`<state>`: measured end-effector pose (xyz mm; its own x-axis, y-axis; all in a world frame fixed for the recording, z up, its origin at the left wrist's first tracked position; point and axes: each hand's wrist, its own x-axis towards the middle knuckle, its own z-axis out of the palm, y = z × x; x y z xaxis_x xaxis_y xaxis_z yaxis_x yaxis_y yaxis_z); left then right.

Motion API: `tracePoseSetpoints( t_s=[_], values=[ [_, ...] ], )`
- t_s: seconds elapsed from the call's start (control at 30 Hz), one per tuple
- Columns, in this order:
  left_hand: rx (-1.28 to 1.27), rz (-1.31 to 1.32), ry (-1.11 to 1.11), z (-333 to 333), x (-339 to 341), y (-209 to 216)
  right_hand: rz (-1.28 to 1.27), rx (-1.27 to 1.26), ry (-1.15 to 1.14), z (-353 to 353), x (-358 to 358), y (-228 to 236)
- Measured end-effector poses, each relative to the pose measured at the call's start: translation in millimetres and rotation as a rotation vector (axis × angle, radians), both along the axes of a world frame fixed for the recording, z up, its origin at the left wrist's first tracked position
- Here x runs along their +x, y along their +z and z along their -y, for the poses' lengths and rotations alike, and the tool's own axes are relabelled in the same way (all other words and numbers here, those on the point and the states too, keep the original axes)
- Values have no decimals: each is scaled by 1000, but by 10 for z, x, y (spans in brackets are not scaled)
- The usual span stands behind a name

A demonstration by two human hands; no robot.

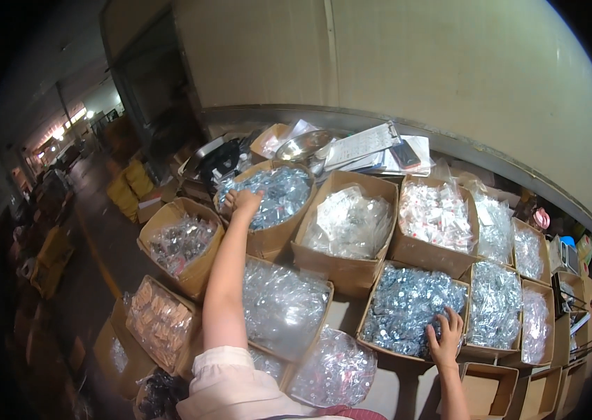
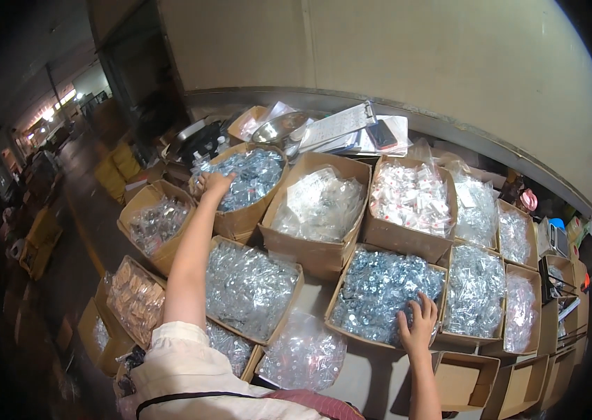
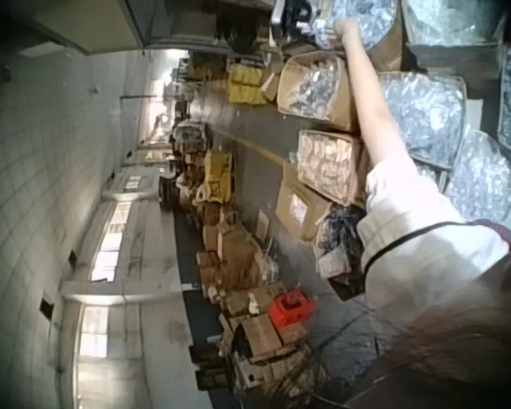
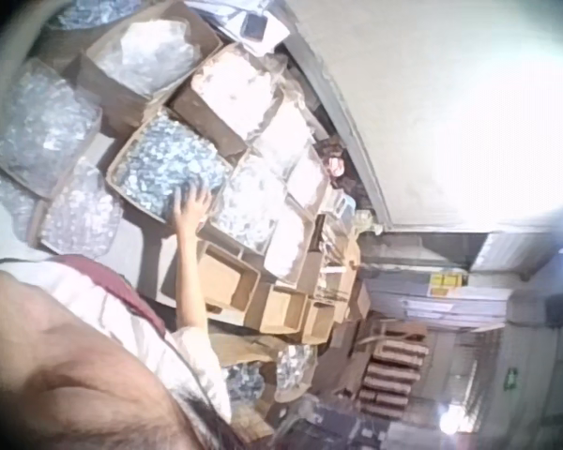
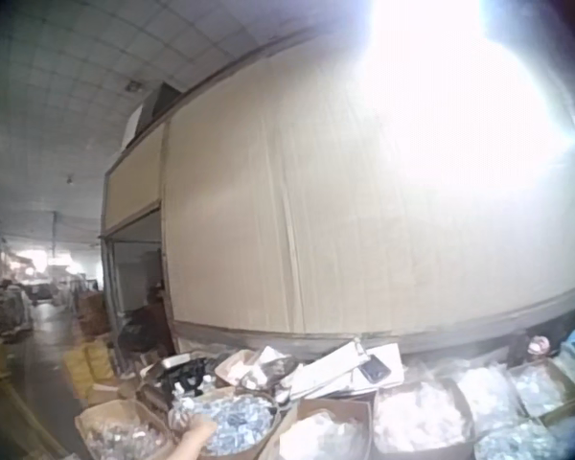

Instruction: The person organizes various small metal parts and plastic components by picking them up from larger boxes and placing them into smaller cardboard boxes on a table, including placing items into a plastic bag.

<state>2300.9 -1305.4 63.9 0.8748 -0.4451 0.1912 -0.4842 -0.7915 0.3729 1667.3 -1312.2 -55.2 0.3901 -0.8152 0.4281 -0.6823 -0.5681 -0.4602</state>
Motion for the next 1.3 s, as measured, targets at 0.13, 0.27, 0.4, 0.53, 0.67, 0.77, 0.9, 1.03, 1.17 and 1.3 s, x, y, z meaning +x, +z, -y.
tracePoseSetpoints(
  t_s=[0.13, 0.27, 0.4, 0.53, 0.67, 0.77, 0.9, 1.03, 1.17, 1.3],
  values=[
    [26, -23, 183, 156, 553, -208, 54, -5, 77, 16, 77, 41],
    [-1110, -738, -267, -190, 930, -172, 137, -28, 140, 76, 114, 35],
    [-1335, -1208, -536, -155, -800, 568, 160, 8, 49, -7, -156, 7],
    [-1171, -1238, -696, -679, -1672, 552, 116, -216, 22, -163, -72, 57],
    [-874, -1583, -713, -1158, -2762, 332, 536, 259, 247, -705, 198, 415],
    [-698, -1882, -744, -1427, -3351, 26, 1135, 1242, 496, -1125, 303, 868],
    [-557, -2059, -745, -1635, -3902, -191, 1179, 1367, 534, -1379, 20, 1033],
    [-450, -2152, -712, -1753, -4329, -256, 1107, 1148, 399, -1605, -177, 1023],
    [-318, -2420, -670, -1855, -4507, -504, 1064, 1002, 258, -1799, -317, 993],
    [-272, -2283, -801, -1937, -4737, -439, 1062, 1009, 207, -1825, -460, 944]
  ],
)
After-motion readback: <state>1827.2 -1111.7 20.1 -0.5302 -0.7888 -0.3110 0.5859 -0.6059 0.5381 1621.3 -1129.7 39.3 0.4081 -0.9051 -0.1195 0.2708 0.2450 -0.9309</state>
